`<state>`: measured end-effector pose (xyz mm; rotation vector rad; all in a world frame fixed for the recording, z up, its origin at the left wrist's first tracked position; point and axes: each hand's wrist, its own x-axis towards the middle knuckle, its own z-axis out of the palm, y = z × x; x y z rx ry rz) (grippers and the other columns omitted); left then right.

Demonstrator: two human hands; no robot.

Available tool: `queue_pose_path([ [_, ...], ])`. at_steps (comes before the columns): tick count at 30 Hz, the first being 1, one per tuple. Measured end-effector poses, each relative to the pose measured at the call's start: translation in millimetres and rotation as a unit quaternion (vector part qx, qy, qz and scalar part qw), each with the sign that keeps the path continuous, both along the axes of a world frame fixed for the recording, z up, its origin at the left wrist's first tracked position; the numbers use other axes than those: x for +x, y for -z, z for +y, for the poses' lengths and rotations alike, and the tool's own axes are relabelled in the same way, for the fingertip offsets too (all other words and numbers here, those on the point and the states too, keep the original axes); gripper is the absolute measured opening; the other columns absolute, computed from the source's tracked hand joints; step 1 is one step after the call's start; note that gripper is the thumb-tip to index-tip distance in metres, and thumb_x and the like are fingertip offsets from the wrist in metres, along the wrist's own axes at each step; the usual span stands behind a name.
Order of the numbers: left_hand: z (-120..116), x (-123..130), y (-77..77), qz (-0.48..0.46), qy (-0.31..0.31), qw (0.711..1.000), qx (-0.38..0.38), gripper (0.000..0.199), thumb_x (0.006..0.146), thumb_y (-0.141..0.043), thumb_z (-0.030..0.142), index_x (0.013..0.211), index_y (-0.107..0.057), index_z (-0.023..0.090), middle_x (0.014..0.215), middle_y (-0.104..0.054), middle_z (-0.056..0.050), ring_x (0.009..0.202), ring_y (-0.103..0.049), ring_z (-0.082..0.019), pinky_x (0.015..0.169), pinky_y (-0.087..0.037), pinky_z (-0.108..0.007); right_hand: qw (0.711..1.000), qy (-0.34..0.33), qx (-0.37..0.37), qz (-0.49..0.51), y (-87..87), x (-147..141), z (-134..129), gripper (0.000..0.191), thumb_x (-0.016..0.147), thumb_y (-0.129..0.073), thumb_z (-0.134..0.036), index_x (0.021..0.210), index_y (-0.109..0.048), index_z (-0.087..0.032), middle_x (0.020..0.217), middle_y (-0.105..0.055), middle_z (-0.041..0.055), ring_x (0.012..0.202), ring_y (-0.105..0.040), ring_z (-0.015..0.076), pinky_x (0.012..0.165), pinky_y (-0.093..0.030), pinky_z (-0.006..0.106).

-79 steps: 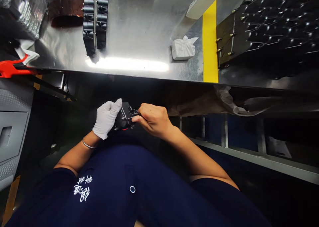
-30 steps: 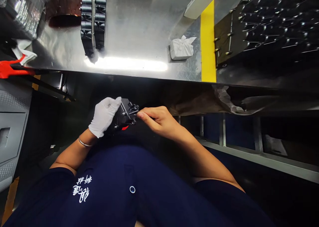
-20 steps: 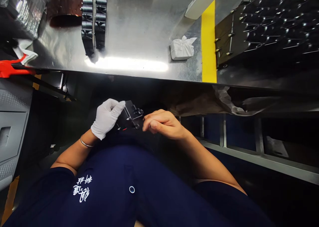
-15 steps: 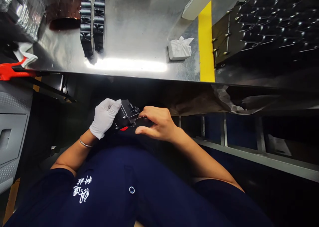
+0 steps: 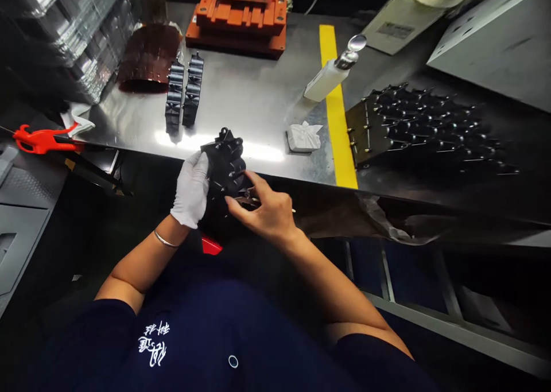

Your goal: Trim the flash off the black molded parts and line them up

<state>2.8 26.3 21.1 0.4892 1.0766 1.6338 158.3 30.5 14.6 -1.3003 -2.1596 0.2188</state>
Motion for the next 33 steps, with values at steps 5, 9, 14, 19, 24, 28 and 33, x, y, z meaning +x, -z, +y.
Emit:
queue_pose_path([
  [5, -1.6, -15.1, 8.2, 0.053, 0.031, 0.998, -0.023, 0.039, 0.081, -0.071, 0.029, 0.116, -0.056, 0.019, 0.128, -0.064, -0.012, 0.118, -0.063, -0.019, 0.103, -0.047, -0.035, 0.982, 0.125, -0.107, -0.091, -40.8, -38.6, 130.8, 0.051, 0.083, -0.058, -0.05, 0.109, -0.067, -0.006, 0.094, -0.072, 0.0202, 0.095, -0.068, 0.0331, 0.082, -0.05, 0.041],
  [9, -19.1, -20.8, 20.9, 0.078, 0.09, 0.991, -0.065, 0.045, 0.079, -0.073, 0.041, 0.115, -0.059, 0.018, 0.122, -0.069, -0.014, 0.105, -0.069, -0.021, 0.097, -0.05, -0.039, 0.97, 0.103, -0.199, -0.1, -54.3, -84.8, 206.9, 0.041, 0.084, -0.06, -0.043, 0.099, -0.068, -0.006, 0.103, -0.07, 0.0211, 0.098, -0.065, 0.0308, 0.081, -0.048, 0.036],
  [14, -32.0, -36.5, 34.0, 0.117, 0.101, 0.982, -0.111, 0.044, 0.08, -0.072, 0.044, 0.114, -0.062, 0.018, 0.115, -0.071, -0.012, 0.102, -0.07, -0.021, 0.096, -0.051, -0.039, 0.987, -0.037, -0.156, 0.007, -50.8, -82.8, 212.8, 0.035, 0.089, -0.055, -0.039, 0.102, -0.07, -0.011, 0.096, -0.072, 0.0079, 0.09, -0.063, 0.0198, 0.076, -0.045, 0.027],
  [19, -41.3, -68.3, 60.7, 0.133, 0.084, 0.972, -0.175, 0.048, 0.076, -0.075, 0.046, 0.111, -0.064, 0.014, 0.107, -0.073, -0.012, 0.098, -0.07, -0.022, 0.095, -0.051, -0.041, 0.974, 0.207, -0.019, 0.087, -36.5, 55.7, 172.7, 0.026, 0.078, -0.067, -0.036, 0.098, -0.071, -0.02, 0.097, -0.073, 0.007, 0.088, -0.067, 0.0235, 0.081, -0.052, 0.037],
  [24, -39.5, -66.2, 66.9, 0.147, 0.114, 0.96, -0.211, 0.053, 0.072, -0.077, 0.049, 0.109, -0.064, 0.013, 0.105, -0.073, -0.013, 0.094, -0.07, -0.022, 0.092, -0.052, -0.043, 0.898, 0.435, 0.0, 0.067, -6.2, 198.5, 154.0, 0.032, 0.068, -0.074, -0.046, 0.09, -0.068, -0.025, 0.09, -0.068, 0.012, 0.096, -0.065, 0.0394, 0.083, -0.049, 0.063],
  [28, -24.6, -23.0, 42.2, 0.129, 0.194, 0.961, -0.147, 0.051, 0.071, -0.078, 0.048, 0.106, -0.066, 0.012, 0.101, -0.073, -0.012, 0.091, -0.07, -0.022, 0.092, -0.053, -0.042, 0.912, 0.396, 0.034, 0.104, 7.7, 219.5, 151.5, 0.033, 0.071, -0.069, -0.057, 0.08, -0.068, -0.026, 0.064, -0.065, 0.0054, 0.07, -0.067, 0.0317, 0.063, -0.054, 0.05],
  [33, -1.8, 38.0, 8.2, -0.013, 0.247, 0.966, -0.077, 0.056, 0.073, -0.08, 0.04, 0.121, -0.06, 0.018, 0.121, -0.068, -0.014, 0.1, -0.07, -0.024, 0.09, -0.055, -0.039, 0.932, 0.322, 0.105, 0.127, -3.6, 149.2, 92.4, 0.052, 0.08, -0.065, -0.054, 0.116, -0.066, -0.016, 0.096, -0.075, 0.015, 0.078, -0.07, 0.0287, 0.067, -0.056, 0.042],
])
